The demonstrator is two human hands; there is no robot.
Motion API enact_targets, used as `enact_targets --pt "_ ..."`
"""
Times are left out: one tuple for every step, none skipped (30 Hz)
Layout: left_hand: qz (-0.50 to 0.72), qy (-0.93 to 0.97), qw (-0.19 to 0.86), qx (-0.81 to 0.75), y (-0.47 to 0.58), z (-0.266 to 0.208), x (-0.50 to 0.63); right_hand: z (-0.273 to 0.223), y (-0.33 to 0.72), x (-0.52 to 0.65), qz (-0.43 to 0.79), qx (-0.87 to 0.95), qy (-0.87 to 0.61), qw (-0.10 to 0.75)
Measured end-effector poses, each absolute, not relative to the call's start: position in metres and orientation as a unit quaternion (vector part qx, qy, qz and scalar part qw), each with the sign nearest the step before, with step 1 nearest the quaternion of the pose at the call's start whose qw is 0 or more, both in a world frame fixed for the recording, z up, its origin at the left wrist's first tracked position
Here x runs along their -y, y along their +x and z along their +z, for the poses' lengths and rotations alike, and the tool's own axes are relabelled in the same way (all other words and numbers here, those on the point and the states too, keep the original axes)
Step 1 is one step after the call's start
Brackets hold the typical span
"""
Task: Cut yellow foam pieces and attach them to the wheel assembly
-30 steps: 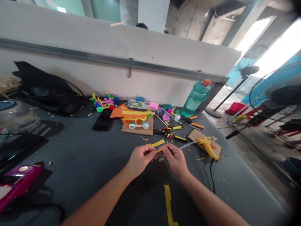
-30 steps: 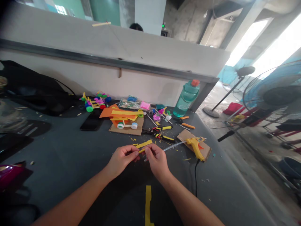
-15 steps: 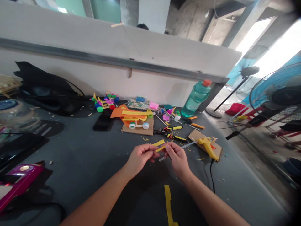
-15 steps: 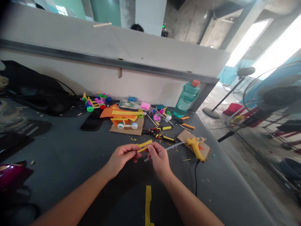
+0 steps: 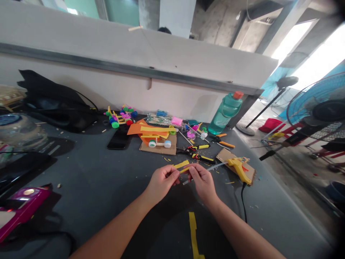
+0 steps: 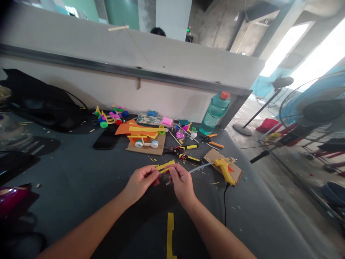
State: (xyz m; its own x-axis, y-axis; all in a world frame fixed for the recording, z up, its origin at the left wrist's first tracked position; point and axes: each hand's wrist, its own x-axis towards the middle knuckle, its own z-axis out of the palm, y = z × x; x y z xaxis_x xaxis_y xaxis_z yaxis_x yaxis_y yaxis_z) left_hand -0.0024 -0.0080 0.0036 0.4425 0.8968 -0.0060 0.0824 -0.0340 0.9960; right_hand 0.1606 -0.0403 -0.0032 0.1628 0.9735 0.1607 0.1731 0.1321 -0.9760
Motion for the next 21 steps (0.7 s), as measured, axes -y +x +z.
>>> enact_targets --pt "0.357 0.626 0.569 -0.396 -0.0025 0.004 0.0082 -0.0031 0.1601 0.0403 0.378 0.527 -0.541 0.535" --pt "0.358 0.627 0.565 -0.4 -0.0026 0.0046 0.0083 -0.0028 0.1594 0.0403 0.384 0.524 -0.541 0.534" --pt "0.358 0.628 0.562 -0.403 -0.0029 0.0052 0.0083 -0.0022 0.1585 0.0405 0.389 0.519 -0.545 0.531" --pt "0.356 0.631 0.558 -0.405 -0.0031 0.0058 0.0082 -0.0015 0.1576 0.0408 0.391 0.514 -0.551 0.529" --pt "0.354 0.635 0.554 -0.405 -0.0035 0.0064 0.0083 -0.0006 0.1567 0.0412 0.388 0.509 -0.559 0.527" --pt "0.351 0.641 0.55 -0.404 -0.0038 0.007 0.0084 0.0004 0.1561 0.0419 0.381 0.506 -0.567 0.526" --pt "0.35 0.647 0.545 -0.402 -0.0041 0.0077 0.0085 0.0012 0.1558 0.0426 0.374 0.507 -0.571 0.526" --pt "0.348 0.652 0.542 -0.399 -0.0044 0.0083 0.0088 0.0019 0.1559 0.0433 0.369 0.509 -0.573 0.526" --pt "0.347 0.655 0.542 -0.396 -0.0046 0.009 0.009 0.0024 0.1564 0.0439 0.366 0.513 -0.572 0.525" --pt "0.347 0.657 0.542 -0.393 -0.0048 0.0096 0.0093 0.0027 0.1573 0.0444 0.367 0.517 -0.569 0.524" --pt "0.346 0.657 0.543 -0.391 -0.0049 0.0101 0.0095 0.0026 0.1583 0.0446 0.369 0.519 -0.566 0.524" --pt "0.346 0.657 0.544 -0.39 -0.005 0.0104 0.0096 0.0023 0.1594 0.0446 0.372 0.52 -0.562 0.524" --pt "0.346 0.658 0.544 -0.389 -0.005 0.0105 0.0096 0.0018 0.1604 0.0443 0.374 0.52 -0.559 0.527" --pt "0.347 0.658 0.543 -0.389 -0.0051 0.0103 0.0095 0.0012 0.1612 0.0439 0.375 0.52 -0.555 0.53" --pt "0.348 0.658 0.543 -0.388 -0.0052 0.0098 0.0094 0.0007 0.1617 0.0433 0.377 0.519 -0.551 0.534" --pt "0.349 0.657 0.544 -0.388 -0.0051 0.0091 0.0092 0.0001 0.162 0.0427 0.379 0.517 -0.548 0.538" --pt "0.35 0.656 0.545 -0.387 -0.005 0.0081 0.0089 -0.0003 0.1619 0.0422 0.381 0.514 -0.546 0.541" --pt "0.353 0.654 0.547 -0.385 -0.0047 0.0068 0.0085 -0.0006 0.1618 0.0418 0.383 0.511 -0.545 0.544" --pt "0.355 0.65 0.551 -0.384 -0.0043 0.0054 0.0081 -0.0007 0.1615 0.0416 0.383 0.509 -0.545 0.545" --pt "0.358 0.643 0.559 -0.382 -0.0037 0.0038 0.0077 -0.0007 0.1612 0.0415 0.382 0.51 -0.545 0.545" --pt "0.362 0.631 0.572 -0.38 -0.0031 0.0022 0.0073 -0.0005 0.161 0.0417 0.378 0.513 -0.546 0.543"
